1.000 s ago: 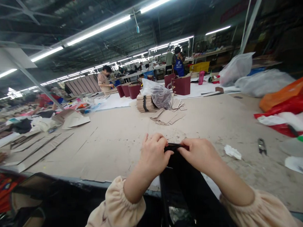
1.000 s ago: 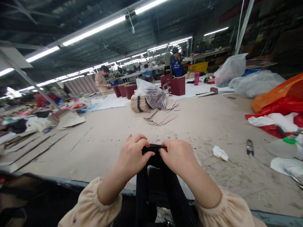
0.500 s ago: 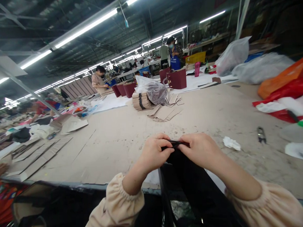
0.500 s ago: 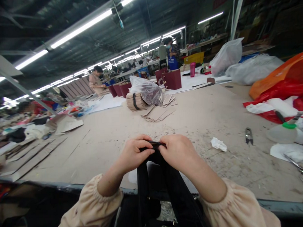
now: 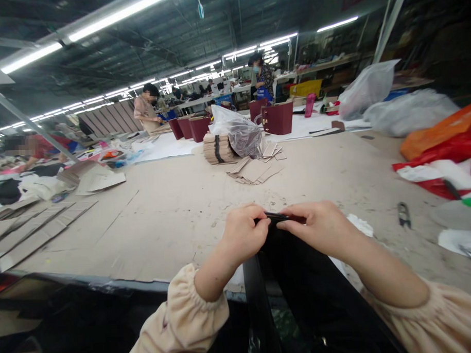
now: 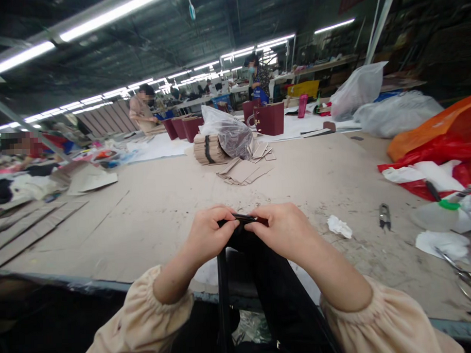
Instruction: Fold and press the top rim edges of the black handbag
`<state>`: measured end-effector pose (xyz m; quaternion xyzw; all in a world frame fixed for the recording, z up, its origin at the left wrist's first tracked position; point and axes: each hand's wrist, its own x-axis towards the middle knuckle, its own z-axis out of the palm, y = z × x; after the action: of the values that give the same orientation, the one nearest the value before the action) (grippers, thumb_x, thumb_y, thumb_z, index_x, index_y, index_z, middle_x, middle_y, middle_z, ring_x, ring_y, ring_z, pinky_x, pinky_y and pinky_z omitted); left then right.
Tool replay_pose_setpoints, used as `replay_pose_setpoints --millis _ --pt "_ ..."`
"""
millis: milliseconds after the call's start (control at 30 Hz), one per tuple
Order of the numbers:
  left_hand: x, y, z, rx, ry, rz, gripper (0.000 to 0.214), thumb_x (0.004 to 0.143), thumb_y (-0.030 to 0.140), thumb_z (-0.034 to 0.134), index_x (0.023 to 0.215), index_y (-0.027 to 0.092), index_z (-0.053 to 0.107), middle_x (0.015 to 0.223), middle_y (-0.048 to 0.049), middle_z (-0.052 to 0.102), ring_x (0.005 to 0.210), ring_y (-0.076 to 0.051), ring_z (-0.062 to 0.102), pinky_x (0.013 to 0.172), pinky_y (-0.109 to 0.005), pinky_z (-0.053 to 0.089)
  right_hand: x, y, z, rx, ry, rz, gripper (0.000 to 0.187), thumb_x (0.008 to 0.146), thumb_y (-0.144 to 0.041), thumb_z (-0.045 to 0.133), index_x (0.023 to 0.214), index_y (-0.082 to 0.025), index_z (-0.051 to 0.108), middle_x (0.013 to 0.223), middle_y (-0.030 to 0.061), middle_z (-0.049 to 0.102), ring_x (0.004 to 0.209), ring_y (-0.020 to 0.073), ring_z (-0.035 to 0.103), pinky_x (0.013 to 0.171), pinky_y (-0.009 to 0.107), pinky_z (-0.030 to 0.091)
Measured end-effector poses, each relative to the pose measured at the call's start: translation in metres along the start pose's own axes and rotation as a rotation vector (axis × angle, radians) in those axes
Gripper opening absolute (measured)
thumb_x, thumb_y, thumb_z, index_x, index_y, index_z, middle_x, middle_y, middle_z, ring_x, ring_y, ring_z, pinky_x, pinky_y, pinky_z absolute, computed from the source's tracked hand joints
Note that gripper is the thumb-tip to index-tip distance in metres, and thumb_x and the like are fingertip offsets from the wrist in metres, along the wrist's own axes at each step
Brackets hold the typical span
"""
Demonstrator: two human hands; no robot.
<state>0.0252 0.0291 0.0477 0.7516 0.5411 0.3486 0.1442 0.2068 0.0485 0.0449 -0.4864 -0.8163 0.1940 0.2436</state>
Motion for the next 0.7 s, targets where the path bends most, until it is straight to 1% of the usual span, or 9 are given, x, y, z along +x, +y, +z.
replay_pose_setpoints --millis 200,367,433,600,700 --pt "0.002 0.001 0.005 0.089 0.017 0.022 0.010 0.075 0.016 0.055 0.066 0.017 0.060 0.078 -0.0024 0.065 0.074 -0.014 0.060 0.072 -0.028 0.047 0.004 0.001 -0.002 0.001 0.011 0.006 0.020 0.078 -0.034 0.056 0.087 -0.025 0.072 0.077 -0.0007 0.071 0.069 0.0152 0.061 0.062 0.024 0.041" --pt "0.001 0.001 0.004 0.085 0.010 0.019 0.011 0.076 0.016 0.055 0.067 0.017 0.060 0.078 -0.0027 0.064 0.074 -0.015 0.059 0.071 -0.028 0.047 0.007 -0.001 -0.005 -0.006 -0.024 0.002 0.019 0.078 -0.033 0.055 0.082 -0.024 0.071 0.071 -0.0009 0.069 0.066 0.0142 0.059 0.059 0.023 0.039" --pt "0.001 0.000 0.002 0.065 0.003 0.030 0.010 0.076 0.017 0.055 0.067 0.017 0.061 0.078 -0.0024 0.064 0.075 -0.015 0.059 0.072 -0.027 0.047 0.007 -0.001 -0.006 -0.014 -0.032 0.002 0.019 0.078 -0.032 0.054 0.080 -0.023 0.071 0.069 -0.0015 0.068 0.064 0.0132 0.057 0.059 0.023 0.038" --pt "0.001 -0.001 -0.009 0.022 -0.072 0.016 0.010 0.073 0.017 0.060 0.063 0.018 0.062 0.073 -0.0009 0.064 0.070 -0.013 0.059 0.069 -0.026 0.048 0.006 -0.002 -0.006 -0.062 -0.046 0.020 0.020 0.079 -0.032 0.052 0.076 -0.024 0.070 0.061 -0.0028 0.064 0.059 0.0116 0.053 0.054 0.022 0.033" --pt "0.002 -0.001 -0.013 0.018 -0.081 0.003 0.011 0.072 0.016 0.060 0.061 0.017 0.062 0.073 -0.0010 0.064 0.069 -0.013 0.059 0.070 -0.027 0.048 0.006 -0.002 -0.005 -0.074 -0.045 0.022 0.020 0.079 -0.034 0.052 0.074 -0.024 0.070 0.060 -0.0029 0.062 0.057 0.0112 0.052 0.053 0.023 0.031"
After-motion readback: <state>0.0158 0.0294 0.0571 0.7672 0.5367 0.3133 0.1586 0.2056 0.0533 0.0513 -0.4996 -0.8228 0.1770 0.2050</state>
